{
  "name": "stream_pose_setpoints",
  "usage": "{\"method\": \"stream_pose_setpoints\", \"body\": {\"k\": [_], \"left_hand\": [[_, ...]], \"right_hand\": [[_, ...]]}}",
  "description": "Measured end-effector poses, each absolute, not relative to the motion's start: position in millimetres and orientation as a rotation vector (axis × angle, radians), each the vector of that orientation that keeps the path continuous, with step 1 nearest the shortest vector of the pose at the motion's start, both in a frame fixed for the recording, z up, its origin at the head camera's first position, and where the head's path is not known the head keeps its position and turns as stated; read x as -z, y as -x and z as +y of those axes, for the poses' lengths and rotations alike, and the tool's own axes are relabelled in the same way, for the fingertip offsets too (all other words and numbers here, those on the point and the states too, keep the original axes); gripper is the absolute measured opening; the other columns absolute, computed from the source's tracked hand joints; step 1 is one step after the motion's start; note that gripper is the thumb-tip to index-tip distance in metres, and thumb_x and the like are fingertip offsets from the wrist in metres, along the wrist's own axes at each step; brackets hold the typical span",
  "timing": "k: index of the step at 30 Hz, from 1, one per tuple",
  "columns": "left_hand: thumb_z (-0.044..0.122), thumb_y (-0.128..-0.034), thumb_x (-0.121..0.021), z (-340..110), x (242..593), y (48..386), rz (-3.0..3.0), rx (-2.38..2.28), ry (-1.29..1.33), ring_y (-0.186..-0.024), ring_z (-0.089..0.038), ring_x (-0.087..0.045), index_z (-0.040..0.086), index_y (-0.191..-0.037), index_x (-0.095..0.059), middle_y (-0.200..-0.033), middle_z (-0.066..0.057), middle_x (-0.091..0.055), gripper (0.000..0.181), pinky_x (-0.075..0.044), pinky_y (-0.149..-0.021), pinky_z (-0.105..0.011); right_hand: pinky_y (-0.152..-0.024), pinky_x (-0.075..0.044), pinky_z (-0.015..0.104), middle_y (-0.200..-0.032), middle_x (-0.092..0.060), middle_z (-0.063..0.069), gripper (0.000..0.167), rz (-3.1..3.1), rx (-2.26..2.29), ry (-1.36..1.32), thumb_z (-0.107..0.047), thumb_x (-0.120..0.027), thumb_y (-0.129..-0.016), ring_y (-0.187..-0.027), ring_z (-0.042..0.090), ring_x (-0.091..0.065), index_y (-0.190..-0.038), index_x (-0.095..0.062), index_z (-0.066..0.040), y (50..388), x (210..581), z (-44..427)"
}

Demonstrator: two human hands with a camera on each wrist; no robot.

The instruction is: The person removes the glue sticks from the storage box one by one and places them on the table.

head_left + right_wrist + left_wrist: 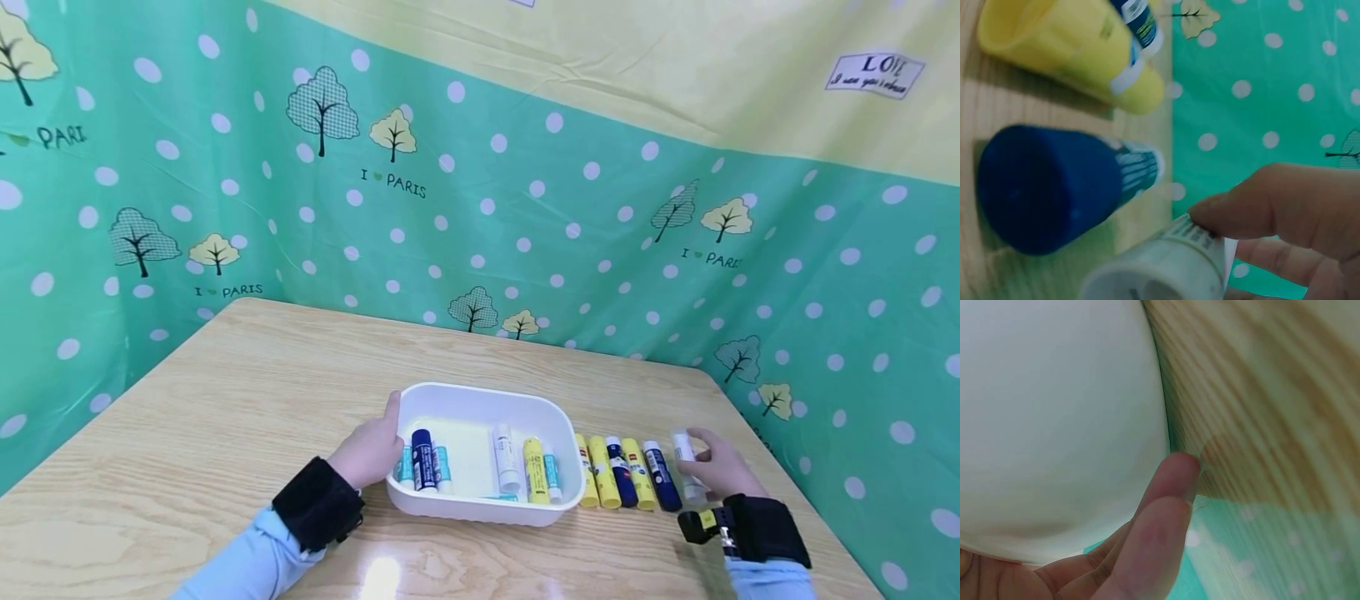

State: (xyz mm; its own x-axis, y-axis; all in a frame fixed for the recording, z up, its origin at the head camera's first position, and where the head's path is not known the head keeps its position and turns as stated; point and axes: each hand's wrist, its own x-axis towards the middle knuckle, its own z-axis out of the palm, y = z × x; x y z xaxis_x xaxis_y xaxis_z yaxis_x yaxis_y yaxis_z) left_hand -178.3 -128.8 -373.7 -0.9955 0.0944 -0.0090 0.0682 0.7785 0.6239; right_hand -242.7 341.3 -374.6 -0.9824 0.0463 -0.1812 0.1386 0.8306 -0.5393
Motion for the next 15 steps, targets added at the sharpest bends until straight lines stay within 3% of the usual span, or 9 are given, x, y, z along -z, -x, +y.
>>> {"method": "stream_pose_setpoints", "body": {"k": [7, 15], "left_hand": [[0.005, -0.083, -0.038, -129, 374, 178, 2.933, -1.016, -0.139, -0.043, -0.015, -0.045, -0.006, -0.135, -0.001, -0.054, -0.007, -0.045, 0.065, -0.035, -0.041, -0.025], [0.006, -0.083, -0.038, -129, 375, 179, 2.936, -1.017, -0.14, -0.042, -0.015, -0.045, -0.006, -0.135, -0.002, -0.054, -0.007, -0.046, 0.064, -0.036, -0.041, -0.025]], "right_hand": [[-0.055, -0.048, 0.036, -0.105, -0.043, 0.034, 0.066, 2.847, 0.86, -0.209, -0.016, -0.053, -0.078, -0.083, 0.034, -0.051, -0.131, -0.019, 0.004, 228, 363, 323], [-0.054, -0.047, 0.033, -0.104, -0.044, 0.034, 0.06, 2.858, 0.849, -0.251, -0.015, -0.053, -0.079, -0.081, 0.033, -0.052, -0.127, -0.025, 0.007, 228, 368, 322]]}}
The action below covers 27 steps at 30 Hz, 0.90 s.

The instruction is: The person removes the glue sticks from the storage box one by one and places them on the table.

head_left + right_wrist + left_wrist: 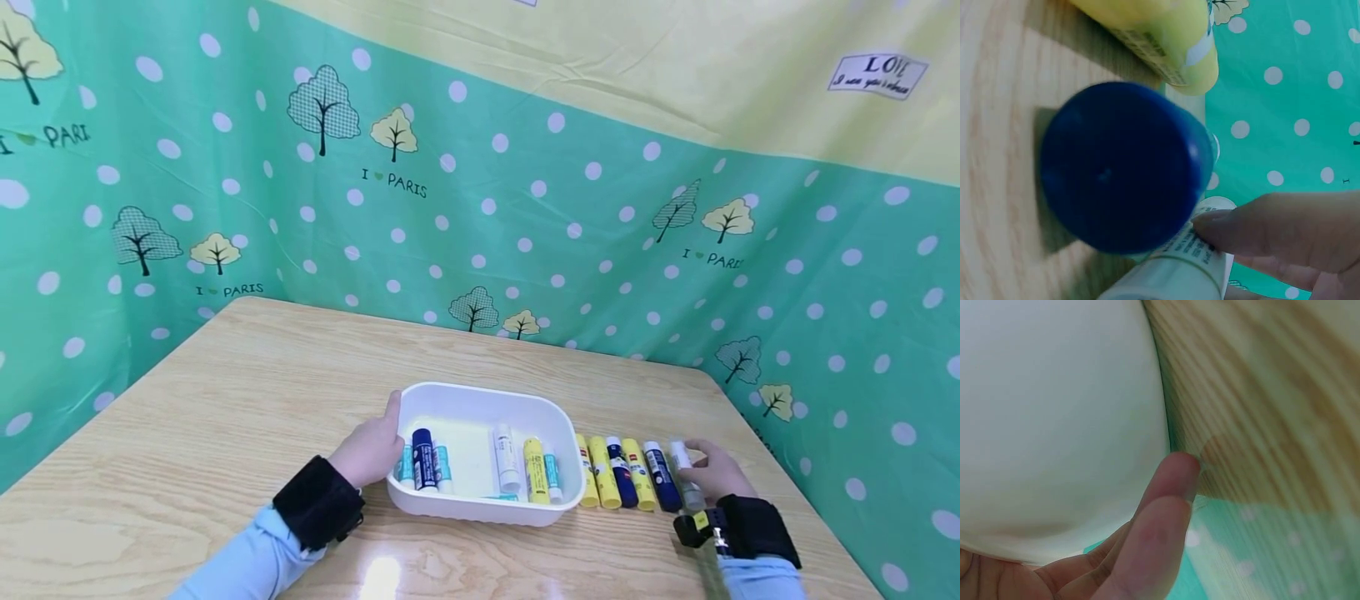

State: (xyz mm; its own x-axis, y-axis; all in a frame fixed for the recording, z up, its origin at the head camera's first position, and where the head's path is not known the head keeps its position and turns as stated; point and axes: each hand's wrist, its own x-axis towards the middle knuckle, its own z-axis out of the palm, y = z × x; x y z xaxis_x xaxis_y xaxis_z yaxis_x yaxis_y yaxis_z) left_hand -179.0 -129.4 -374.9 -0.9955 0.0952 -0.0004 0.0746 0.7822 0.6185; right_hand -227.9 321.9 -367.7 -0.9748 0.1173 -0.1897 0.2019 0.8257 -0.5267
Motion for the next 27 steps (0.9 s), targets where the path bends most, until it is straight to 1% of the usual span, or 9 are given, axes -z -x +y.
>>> {"method": "stream_pose_setpoints", "body": {"k": [10, 27], "left_hand": [[0.006, -0.0837, -0.038, -129.0, 371.9, 177.6, 2.912, -1.039, -0.127, -0.044, -0.015, -0.047, -0.005, -0.136, -0.002, -0.057, -0.008, -0.048, 0.064, -0.037, -0.042, -0.025], [0.006, -0.0836, -0.038, -128.8, 373.1, 179.1, 2.93, -1.014, -0.121, -0.046, -0.015, -0.047, -0.005, -0.135, -0.002, -0.056, -0.008, -0.047, 0.064, -0.036, -0.042, -0.025]], "right_hand": [[-0.054, -0.046, 0.032, -0.104, -0.045, 0.033, 0.059, 2.855, 0.846, -0.281, -0.017, -0.054, -0.079, -0.081, 0.032, -0.053, -0.126, -0.028, 0.007, 229.6, 372.3, 321.5], [-0.054, -0.045, 0.031, -0.105, -0.045, 0.034, 0.059, 2.862, 0.82, -0.286, -0.018, -0.055, -0.078, -0.081, 0.032, -0.053, -0.125, -0.029, 0.008, 230.8, 375.1, 321.6]]}}
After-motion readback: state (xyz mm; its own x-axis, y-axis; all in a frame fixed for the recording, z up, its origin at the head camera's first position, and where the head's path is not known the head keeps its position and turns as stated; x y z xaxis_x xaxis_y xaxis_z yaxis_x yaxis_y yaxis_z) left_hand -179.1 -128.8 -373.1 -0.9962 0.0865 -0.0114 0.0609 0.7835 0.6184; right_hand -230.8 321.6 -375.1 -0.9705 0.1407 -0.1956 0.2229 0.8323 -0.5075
